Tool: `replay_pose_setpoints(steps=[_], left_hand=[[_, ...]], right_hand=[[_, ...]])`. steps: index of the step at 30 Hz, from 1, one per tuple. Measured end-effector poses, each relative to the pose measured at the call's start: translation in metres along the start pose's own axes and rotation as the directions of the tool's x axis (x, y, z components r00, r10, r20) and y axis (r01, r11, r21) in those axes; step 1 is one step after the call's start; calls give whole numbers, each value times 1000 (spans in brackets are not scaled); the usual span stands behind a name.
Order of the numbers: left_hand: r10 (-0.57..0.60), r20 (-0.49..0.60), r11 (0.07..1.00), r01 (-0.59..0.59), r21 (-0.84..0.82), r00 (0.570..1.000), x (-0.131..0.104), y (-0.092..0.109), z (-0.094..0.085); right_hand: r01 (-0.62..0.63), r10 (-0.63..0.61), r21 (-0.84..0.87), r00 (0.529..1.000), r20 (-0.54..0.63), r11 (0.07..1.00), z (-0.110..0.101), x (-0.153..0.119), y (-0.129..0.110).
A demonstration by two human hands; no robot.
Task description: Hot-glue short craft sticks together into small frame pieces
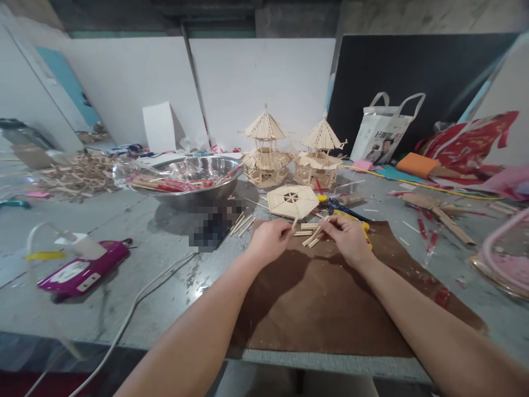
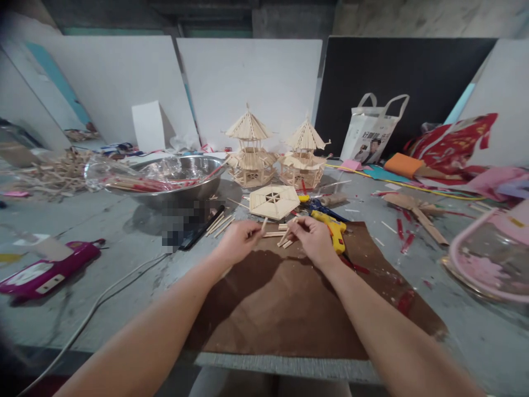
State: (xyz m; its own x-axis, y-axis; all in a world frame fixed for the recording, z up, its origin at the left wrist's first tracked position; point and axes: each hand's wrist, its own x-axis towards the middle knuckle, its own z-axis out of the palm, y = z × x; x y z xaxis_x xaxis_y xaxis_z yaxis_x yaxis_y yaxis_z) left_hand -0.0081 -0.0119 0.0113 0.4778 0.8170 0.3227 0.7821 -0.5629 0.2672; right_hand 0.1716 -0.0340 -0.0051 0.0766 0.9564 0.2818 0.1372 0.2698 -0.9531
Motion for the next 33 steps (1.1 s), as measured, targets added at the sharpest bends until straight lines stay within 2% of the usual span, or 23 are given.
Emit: replay_pose_setpoints(steps=[2,5,7,9,11,14,15,17,19,22,24,27,30,33], left_hand=[[-178,-45,976,182,115,983,2,-11,-6],[-437,-12,872,427,240,900,4,-31,-12],[-545,14,808,522,273,838,5,-43,-14],[-598,21,774,571,272,801,6,-50,-14],[-583,42,795,559,234,812,8,-51,-13],[-378,58,922,370,110,924,9,-43,-8],[-288,46,957,285,58,957,9,-39,-6],[-192,19,981,192,-4,981,9,-31,-2],[-168,-8,986,168,-9,986,7,-26,-1],[-232,-40,971,233,50,972,6,-25,-1],[-298,-28,949,299,102,954,6,-27,-1],[-362,59,923,349,160,930,5,-29,2],[-331,133,934,304,189,934,4,-29,8],[-296,139,943,266,201,945,3,-27,11]], right_hand=[[5,-2,28,994,-112,1000,-9,5,-3],[-18,33,65,972,-232,998,-21,11,-6],[-46,62,70,968,-241,996,-24,12,-6],[-63,76,70,977,-200,996,-23,12,-5],[-79,87,67,988,-124,995,-20,10,-3],[-108,110,59,993,-44,992,-18,10,-2],[-108,112,69,993,-50,992,-21,10,-3],[-81,95,118,989,-116,990,-29,13,-6],[-21,58,172,975,-215,985,-42,17,-10],[18,35,182,958,-284,983,-58,22,-12],[-50,83,145,969,-232,988,-61,23,-10],[-228,233,74,971,-60,971,-55,23,-4],[-397,399,-37,911,105,917,-46,19,1],[-478,504,-178,851,151,860,-41,17,3]])
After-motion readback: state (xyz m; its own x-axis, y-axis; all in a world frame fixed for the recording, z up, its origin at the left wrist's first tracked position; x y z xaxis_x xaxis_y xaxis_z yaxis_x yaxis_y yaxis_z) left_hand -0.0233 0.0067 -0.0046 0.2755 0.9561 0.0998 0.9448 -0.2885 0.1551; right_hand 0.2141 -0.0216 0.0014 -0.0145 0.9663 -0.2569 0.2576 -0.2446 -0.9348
